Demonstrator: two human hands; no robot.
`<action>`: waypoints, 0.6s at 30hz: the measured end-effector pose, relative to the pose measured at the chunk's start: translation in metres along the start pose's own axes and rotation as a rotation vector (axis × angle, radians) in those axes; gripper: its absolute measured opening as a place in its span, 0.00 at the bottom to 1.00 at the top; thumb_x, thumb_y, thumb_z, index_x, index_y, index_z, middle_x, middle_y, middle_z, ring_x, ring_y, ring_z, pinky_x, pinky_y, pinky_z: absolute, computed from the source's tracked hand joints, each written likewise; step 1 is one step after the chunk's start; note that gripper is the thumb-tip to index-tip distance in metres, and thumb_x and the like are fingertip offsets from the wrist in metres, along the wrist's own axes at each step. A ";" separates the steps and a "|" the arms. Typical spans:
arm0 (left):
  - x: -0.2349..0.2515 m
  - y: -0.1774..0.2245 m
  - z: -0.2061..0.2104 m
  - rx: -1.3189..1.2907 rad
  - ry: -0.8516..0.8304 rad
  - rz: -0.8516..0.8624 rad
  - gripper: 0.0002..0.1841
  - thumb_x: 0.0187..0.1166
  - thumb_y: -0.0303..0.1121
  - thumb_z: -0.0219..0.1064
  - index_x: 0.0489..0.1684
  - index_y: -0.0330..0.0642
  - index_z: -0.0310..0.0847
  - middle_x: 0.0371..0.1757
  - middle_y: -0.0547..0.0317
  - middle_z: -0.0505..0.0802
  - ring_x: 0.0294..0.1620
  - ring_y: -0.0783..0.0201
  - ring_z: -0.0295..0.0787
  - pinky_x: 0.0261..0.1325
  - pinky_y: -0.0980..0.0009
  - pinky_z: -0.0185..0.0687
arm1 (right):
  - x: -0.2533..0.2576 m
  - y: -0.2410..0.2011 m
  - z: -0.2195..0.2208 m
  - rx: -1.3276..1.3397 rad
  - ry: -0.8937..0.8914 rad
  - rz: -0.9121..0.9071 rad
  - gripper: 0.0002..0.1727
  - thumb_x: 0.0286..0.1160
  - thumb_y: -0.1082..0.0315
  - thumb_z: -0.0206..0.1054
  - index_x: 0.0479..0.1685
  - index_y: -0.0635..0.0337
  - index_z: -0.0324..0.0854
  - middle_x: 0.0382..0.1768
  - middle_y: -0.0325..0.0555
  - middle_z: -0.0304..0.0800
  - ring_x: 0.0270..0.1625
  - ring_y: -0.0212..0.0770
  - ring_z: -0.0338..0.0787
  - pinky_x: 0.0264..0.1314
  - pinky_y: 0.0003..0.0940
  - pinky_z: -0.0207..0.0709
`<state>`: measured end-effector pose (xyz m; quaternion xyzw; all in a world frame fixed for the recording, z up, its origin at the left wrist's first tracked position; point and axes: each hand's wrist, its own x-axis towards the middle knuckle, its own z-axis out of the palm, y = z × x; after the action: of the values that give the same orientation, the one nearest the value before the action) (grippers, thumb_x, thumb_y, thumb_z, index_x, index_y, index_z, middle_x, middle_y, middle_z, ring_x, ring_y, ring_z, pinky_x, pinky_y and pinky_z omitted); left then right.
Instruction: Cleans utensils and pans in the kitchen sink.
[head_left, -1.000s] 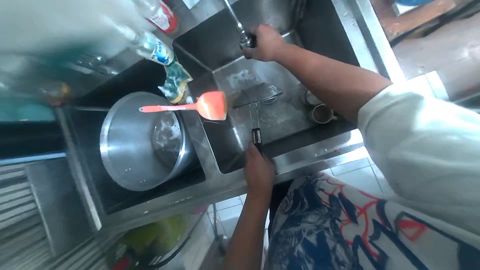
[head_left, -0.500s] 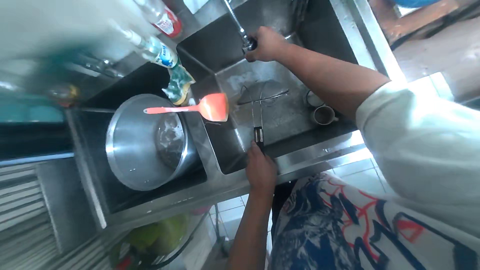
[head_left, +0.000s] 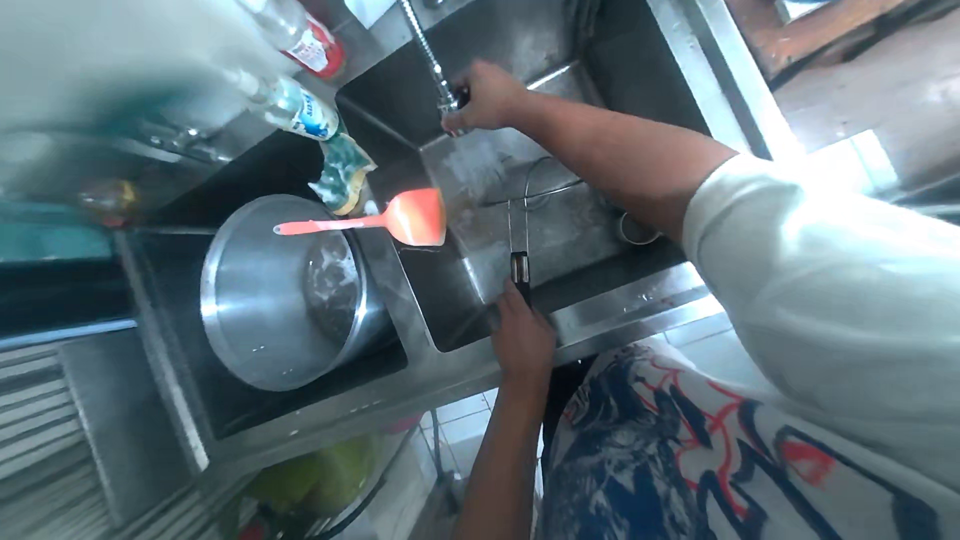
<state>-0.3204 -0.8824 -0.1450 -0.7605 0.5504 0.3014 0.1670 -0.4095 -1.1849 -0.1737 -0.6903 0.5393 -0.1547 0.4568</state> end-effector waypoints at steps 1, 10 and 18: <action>0.000 0.000 0.000 -0.002 -0.002 -0.002 0.32 0.89 0.34 0.54 0.92 0.36 0.53 0.79 0.38 0.80 0.64 0.45 0.90 0.64 0.51 0.85 | 0.005 0.003 0.001 -0.023 0.000 0.035 0.25 0.69 0.50 0.79 0.61 0.55 0.88 0.54 0.50 0.93 0.58 0.52 0.92 0.62 0.62 0.81; 0.004 -0.012 -0.002 -0.071 0.087 -0.023 0.30 0.87 0.31 0.57 0.89 0.31 0.58 0.75 0.36 0.83 0.65 0.43 0.89 0.68 0.50 0.83 | -0.034 0.013 -0.042 -0.118 0.041 0.000 0.23 0.69 0.48 0.79 0.56 0.55 0.89 0.47 0.48 0.92 0.52 0.49 0.91 0.59 0.60 0.81; 0.005 -0.016 -0.004 -0.142 0.148 0.004 0.31 0.85 0.30 0.59 0.89 0.31 0.58 0.72 0.36 0.85 0.63 0.43 0.90 0.66 0.49 0.84 | -0.031 0.015 -0.028 -0.016 0.060 -0.011 0.23 0.71 0.51 0.79 0.59 0.56 0.88 0.48 0.47 0.92 0.51 0.45 0.91 0.61 0.53 0.82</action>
<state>-0.3032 -0.8831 -0.1463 -0.7896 0.5399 0.2828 0.0711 -0.4495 -1.1706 -0.1617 -0.6921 0.5503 -0.1735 0.4338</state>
